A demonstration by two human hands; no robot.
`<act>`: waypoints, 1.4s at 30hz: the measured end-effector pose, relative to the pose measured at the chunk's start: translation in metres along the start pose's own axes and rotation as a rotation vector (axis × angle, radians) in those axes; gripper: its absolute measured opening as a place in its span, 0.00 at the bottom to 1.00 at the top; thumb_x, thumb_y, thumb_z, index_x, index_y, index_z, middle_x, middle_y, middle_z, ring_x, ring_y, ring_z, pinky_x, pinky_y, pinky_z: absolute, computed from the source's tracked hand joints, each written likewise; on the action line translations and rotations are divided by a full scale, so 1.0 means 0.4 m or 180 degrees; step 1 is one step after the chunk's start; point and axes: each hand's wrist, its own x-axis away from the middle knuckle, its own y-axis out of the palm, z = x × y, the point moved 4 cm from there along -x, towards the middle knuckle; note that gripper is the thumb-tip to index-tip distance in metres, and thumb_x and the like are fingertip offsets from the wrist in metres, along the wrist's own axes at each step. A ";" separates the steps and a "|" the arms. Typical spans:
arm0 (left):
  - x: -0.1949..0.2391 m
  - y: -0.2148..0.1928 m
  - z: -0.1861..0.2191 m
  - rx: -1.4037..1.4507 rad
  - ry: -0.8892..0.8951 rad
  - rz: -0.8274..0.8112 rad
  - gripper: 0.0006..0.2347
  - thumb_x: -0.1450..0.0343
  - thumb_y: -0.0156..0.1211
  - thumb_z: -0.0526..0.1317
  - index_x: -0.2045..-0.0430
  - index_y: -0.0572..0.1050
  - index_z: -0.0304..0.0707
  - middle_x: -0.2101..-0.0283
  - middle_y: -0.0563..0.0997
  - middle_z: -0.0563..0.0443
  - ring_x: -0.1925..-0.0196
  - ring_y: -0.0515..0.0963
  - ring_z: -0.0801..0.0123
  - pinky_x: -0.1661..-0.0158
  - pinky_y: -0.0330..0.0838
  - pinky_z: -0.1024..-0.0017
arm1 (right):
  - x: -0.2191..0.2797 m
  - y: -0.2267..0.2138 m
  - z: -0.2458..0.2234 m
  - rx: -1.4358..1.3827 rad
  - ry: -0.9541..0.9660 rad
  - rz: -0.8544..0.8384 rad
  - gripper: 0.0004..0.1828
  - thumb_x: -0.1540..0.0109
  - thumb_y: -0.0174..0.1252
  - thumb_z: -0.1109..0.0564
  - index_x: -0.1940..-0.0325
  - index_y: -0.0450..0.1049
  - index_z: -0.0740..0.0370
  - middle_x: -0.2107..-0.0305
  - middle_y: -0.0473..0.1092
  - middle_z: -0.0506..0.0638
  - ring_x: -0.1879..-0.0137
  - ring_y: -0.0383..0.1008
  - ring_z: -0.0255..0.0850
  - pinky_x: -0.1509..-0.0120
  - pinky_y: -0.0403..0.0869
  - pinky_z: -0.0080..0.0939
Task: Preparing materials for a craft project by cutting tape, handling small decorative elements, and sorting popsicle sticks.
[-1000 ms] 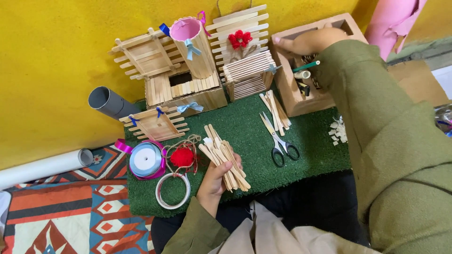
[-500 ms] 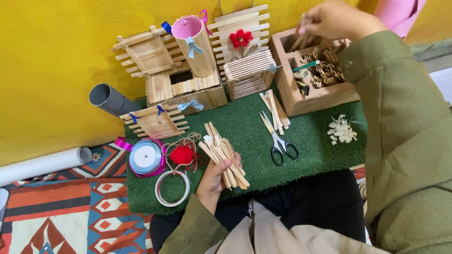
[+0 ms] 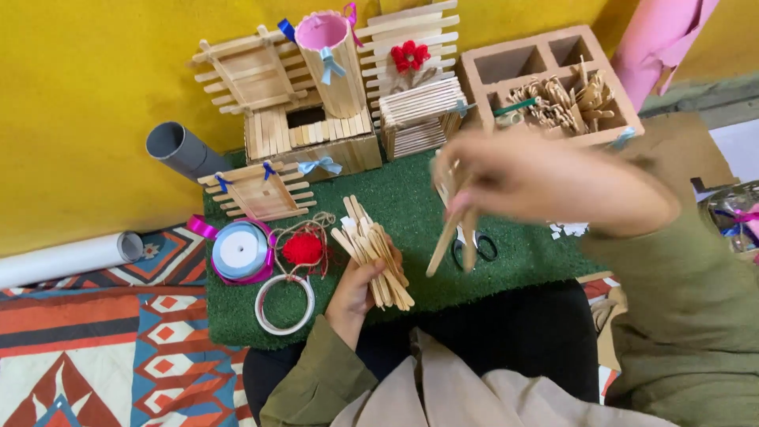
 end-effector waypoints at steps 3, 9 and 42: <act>0.000 -0.003 0.004 -0.0122 0.0105 0.0156 0.23 0.36 0.72 0.40 0.52 0.68 0.33 0.68 0.78 0.36 0.68 0.82 0.55 0.68 0.78 0.62 | -0.044 0.175 0.009 -0.0146 0.0382 -0.1097 0.12 0.35 0.59 0.46 0.54 0.77 0.53 0.78 0.77 0.45 0.74 0.76 0.40 0.67 0.74 0.38; 0.033 0.048 0.013 -0.0557 0.0072 0.0740 0.27 0.37 0.74 0.35 0.47 0.65 0.26 0.58 0.79 0.36 0.59 0.79 0.57 0.56 0.78 0.55 | -0.084 0.306 0.021 -0.0341 0.0325 -0.1026 0.17 0.33 0.56 0.50 0.45 0.67 0.63 0.71 0.76 0.62 0.63 0.79 0.57 0.62 0.75 0.51; 0.017 0.034 0.028 -0.0099 -0.0038 0.0346 0.23 0.33 0.63 0.37 0.45 0.66 0.32 0.63 0.79 0.39 0.66 0.79 0.63 0.68 0.75 0.72 | -0.240 -0.065 0.544 0.1505 0.1307 0.0166 0.26 0.27 0.39 0.49 0.46 0.78 0.69 0.50 0.74 0.67 0.52 0.76 0.62 0.43 0.73 0.63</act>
